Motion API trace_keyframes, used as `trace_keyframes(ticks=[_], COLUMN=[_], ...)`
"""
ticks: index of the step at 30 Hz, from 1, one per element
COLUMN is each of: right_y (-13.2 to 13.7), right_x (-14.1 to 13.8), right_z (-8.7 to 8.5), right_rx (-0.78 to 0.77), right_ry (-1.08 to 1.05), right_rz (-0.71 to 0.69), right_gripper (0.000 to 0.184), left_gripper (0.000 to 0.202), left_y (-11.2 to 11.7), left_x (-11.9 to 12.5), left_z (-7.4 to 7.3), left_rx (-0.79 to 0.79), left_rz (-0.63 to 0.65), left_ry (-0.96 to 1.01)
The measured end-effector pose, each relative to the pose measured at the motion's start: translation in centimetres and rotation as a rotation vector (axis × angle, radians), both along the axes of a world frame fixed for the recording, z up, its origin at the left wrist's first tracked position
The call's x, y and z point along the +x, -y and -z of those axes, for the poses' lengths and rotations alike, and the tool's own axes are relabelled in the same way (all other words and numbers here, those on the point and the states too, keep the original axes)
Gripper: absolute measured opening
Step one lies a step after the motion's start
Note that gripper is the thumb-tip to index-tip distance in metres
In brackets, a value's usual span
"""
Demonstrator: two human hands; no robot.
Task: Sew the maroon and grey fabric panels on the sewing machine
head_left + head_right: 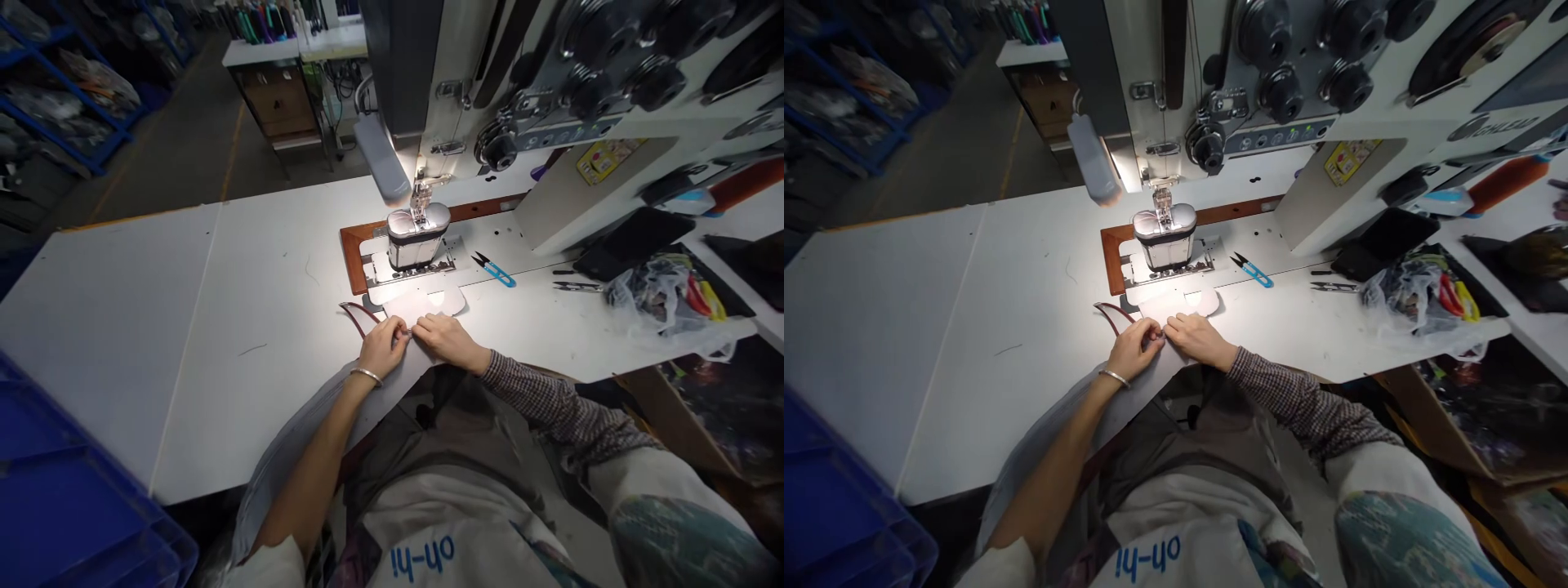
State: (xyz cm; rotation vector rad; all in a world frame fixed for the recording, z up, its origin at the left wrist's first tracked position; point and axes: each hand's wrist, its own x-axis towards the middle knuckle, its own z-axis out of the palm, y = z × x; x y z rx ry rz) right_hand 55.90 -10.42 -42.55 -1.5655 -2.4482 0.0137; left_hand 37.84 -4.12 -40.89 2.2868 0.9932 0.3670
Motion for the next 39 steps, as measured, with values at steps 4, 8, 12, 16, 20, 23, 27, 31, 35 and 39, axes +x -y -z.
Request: trace_keyframes(ticks=[4,8,12,16,20,23,27,31,35,39], right_y=[-1.2,-1.5,0.2,2.9,4.5,4.4,3.8,3.6,3.6,3.5], right_x=[1.1,2.2,1.3,-1.7,-4.6,-5.7,-6.3,-6.9,-5.7,-2.6], right_z=[-1.2,-2.9,-2.7,-0.3,1.6,1.8,1.2,0.4,0.1,0.1], right_rx=[-0.178,-0.464,-0.511,-0.392,-0.144,-0.113,-0.25,-0.44,-0.543,-0.461], right_ry=[-0.243,-0.519,-0.837,-1.301,-1.373,-1.439,-1.658,-1.782,-1.908,-1.937], right_rz=[0.037,-0.018,0.017,0.358,0.55,0.607,0.619,0.619,0.641,0.689], right_gripper=[0.014,0.015,0.017,0.021,0.017,0.019,0.026,0.026,0.025,0.029], left_gripper=[0.009,0.008,0.007,0.011,0.012,0.01,0.01,0.008,0.01,0.009], left_y=[0.2,0.2,0.1,-0.2,-0.6,-0.7,-0.4,-0.3,-0.3,0.0], left_x=[-0.4,-0.4,-0.3,-0.4,-0.5,-0.4,-0.2,-0.1,-0.2,-0.3], left_z=[0.3,0.8,0.9,0.5,0.0,0.0,0.1,0.1,0.1,0.0], left_rx=[0.038,0.076,0.06,0.008,-0.039,-0.039,0.001,0.018,0.04,0.046], left_rz=[0.036,0.03,0.036,0.056,0.063,0.056,0.03,0.025,0.041,0.058], left_ry=[-0.016,-0.031,-0.006,0.014,0.038,0.021,-0.01,-0.011,-0.009,0.013])
